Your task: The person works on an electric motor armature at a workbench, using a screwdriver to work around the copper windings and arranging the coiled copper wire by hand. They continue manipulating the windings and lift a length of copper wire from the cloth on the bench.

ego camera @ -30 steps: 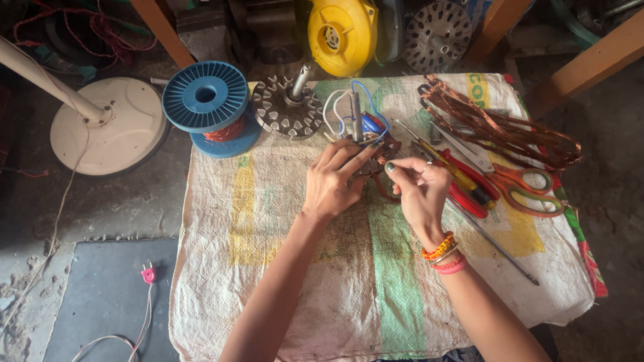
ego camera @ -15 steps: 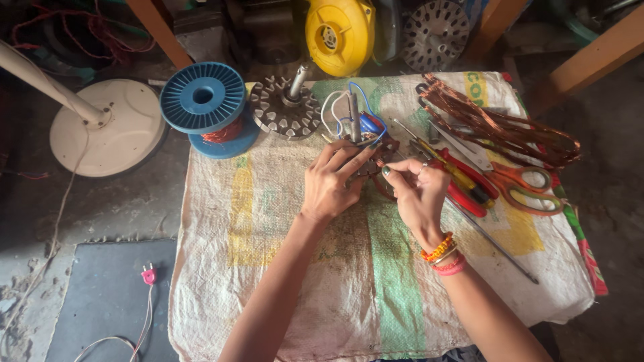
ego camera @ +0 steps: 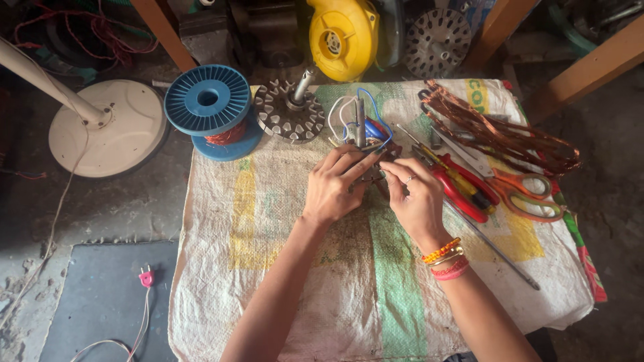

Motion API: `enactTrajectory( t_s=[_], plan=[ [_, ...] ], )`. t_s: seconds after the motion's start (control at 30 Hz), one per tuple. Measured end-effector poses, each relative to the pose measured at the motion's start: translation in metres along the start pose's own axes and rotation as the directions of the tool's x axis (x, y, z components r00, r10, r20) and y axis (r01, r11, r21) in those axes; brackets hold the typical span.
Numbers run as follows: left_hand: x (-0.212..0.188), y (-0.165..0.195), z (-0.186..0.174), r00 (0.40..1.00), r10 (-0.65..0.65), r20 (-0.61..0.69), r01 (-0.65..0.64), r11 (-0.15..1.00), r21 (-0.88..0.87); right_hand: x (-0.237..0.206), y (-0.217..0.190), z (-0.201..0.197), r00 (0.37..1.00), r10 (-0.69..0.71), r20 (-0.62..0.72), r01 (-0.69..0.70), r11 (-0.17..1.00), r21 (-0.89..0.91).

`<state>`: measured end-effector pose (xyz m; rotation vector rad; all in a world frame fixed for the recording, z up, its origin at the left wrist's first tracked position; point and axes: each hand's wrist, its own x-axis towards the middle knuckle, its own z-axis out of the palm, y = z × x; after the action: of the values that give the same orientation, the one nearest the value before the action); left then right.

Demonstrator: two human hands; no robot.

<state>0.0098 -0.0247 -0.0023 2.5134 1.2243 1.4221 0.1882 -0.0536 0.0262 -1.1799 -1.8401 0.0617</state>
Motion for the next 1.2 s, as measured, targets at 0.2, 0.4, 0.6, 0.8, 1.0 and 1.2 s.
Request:
enactTrajectory(
  t_s=[0.2, 0.4, 0.6, 0.8, 1.0, 1.2],
  plan=[
    [0.001, 0.0, 0.0, 1.0, -0.006, 0.005, 0.006, 1.0, -0.001, -0.004, 0.005, 0.002, 1.0, 0.003, -0.01, -0.003, 1.0, -0.022],
    [-0.001, 0.001, 0.0, 0.998, -0.062, 0.017, 0.062, 0.998, 0.005, -0.008, 0.0, 0.003, 0.998, 0.069, -0.015, -0.068, 0.998, 0.015],
    [-0.001, 0.001, 0.002, 0.998, -0.042, 0.049, 0.042, 0.999, 0.008, -0.007, 0.003, 0.005, 0.987, 0.15, -0.052, -0.147, 0.987, 0.063],
    [-0.002, 0.001, 0.003, 0.998, -0.048, 0.027, 0.049, 0.998, -0.041, -0.009, 0.004, 0.008, 0.972, 0.216, -0.091, -0.207, 0.974, 0.093],
    [-0.001, 0.0, 0.001, 0.998, -0.033, 0.046, 0.035, 0.999, -0.039, -0.012, 0.007, 0.008, 0.959, 0.275, -0.075, -0.257, 0.948, 0.186],
    [0.0, -0.001, 0.001, 0.999, 0.004, 0.035, -0.003, 1.0, -0.023, -0.013, 0.01, 0.01, 0.956, 0.285, -0.071, -0.263, 0.938, 0.228]
  ],
)
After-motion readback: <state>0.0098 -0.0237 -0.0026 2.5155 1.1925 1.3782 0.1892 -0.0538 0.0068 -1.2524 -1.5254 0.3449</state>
